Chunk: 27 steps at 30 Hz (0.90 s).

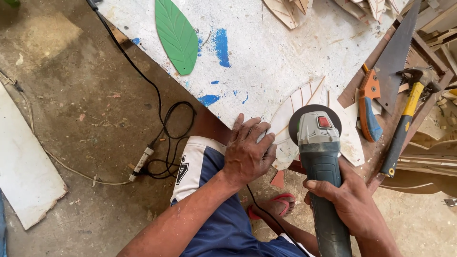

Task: Shaping and sanding the edges of wooden leaf cutouts using an angle grinder

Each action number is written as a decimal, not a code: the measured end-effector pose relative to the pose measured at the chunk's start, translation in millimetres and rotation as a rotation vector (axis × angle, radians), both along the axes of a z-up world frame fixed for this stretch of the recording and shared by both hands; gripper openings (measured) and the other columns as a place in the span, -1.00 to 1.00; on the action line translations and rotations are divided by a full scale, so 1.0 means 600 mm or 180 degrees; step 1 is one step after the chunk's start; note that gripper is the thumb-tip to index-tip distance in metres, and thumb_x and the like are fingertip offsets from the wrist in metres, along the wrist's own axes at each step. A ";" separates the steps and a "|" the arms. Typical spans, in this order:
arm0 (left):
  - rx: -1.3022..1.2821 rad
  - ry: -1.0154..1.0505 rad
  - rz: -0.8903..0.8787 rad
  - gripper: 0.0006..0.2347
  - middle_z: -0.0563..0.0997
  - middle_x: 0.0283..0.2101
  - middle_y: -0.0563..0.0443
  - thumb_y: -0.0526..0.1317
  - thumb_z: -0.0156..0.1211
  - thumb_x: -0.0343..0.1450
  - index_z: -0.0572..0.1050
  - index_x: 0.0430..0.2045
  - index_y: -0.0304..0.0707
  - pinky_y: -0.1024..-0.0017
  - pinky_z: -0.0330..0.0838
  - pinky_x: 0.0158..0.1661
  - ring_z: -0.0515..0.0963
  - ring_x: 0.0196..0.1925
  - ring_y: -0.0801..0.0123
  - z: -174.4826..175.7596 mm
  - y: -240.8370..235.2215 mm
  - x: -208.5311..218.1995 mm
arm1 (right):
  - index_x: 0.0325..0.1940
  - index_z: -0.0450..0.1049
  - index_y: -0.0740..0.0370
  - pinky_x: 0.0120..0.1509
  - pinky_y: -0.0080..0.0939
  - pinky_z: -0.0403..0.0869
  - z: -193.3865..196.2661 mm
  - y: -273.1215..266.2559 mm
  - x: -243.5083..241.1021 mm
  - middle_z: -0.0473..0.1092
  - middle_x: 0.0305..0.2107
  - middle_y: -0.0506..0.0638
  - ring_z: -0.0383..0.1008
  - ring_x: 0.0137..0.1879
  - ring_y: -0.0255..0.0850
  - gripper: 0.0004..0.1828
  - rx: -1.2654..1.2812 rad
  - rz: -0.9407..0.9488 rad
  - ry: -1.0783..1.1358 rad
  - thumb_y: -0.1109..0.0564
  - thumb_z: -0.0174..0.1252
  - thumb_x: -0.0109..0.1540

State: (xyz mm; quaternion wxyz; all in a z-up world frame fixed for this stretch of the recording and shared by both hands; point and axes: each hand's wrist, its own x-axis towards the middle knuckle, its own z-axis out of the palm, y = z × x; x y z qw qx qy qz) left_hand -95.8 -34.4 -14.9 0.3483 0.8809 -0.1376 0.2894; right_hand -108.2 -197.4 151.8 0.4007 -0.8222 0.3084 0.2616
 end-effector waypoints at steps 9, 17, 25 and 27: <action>0.0069 0.0000 -0.0057 -0.89 0.61 -0.03 -0.01 -0.21 0.21 0.45 0.61 -0.30 -0.22 -0.08 0.07 0.43 0.51 0.16 0.03 -0.005 0.002 0.003 | 0.16 0.58 0.21 -0.31 -0.01 0.40 -0.005 0.010 0.011 0.47 -0.40 0.32 0.58 -0.37 0.13 -0.48 0.0103 -0.0062 0.0190 0.26 0.26 0.09; 0.0097 0.0093 -0.0143 -0.90 0.66 -0.01 -0.03 -0.20 0.22 0.47 0.62 -0.32 -0.20 -0.12 0.09 0.42 0.53 0.17 0.00 0.000 0.009 0.001 | 0.14 0.49 0.27 -0.28 0.05 0.41 -0.005 0.021 0.035 0.56 -0.29 0.31 0.51 -0.34 0.13 -0.50 0.0224 -0.0021 0.0137 0.27 0.24 0.09; 0.0125 0.0110 -0.0154 -0.95 0.66 -0.01 0.00 -0.23 0.32 0.43 0.62 -0.34 -0.16 -0.11 0.11 0.41 0.54 0.17 0.03 -0.002 0.013 0.002 | 0.10 0.43 0.28 -0.29 0.05 0.41 -0.004 0.026 0.081 0.46 -0.33 0.28 0.53 -0.29 0.08 -0.51 0.0012 0.0408 0.0095 0.21 0.27 0.08; 0.0118 0.0117 -0.0161 -0.93 0.65 0.02 0.03 -0.21 0.34 0.42 0.61 -0.32 -0.14 -0.10 0.09 0.42 0.53 0.19 0.04 -0.006 0.011 0.001 | 0.19 0.41 0.23 -0.29 0.02 0.37 0.001 0.032 0.090 0.50 -0.40 0.36 0.46 -0.32 0.08 -0.45 0.0008 0.0412 0.0083 0.20 0.26 0.11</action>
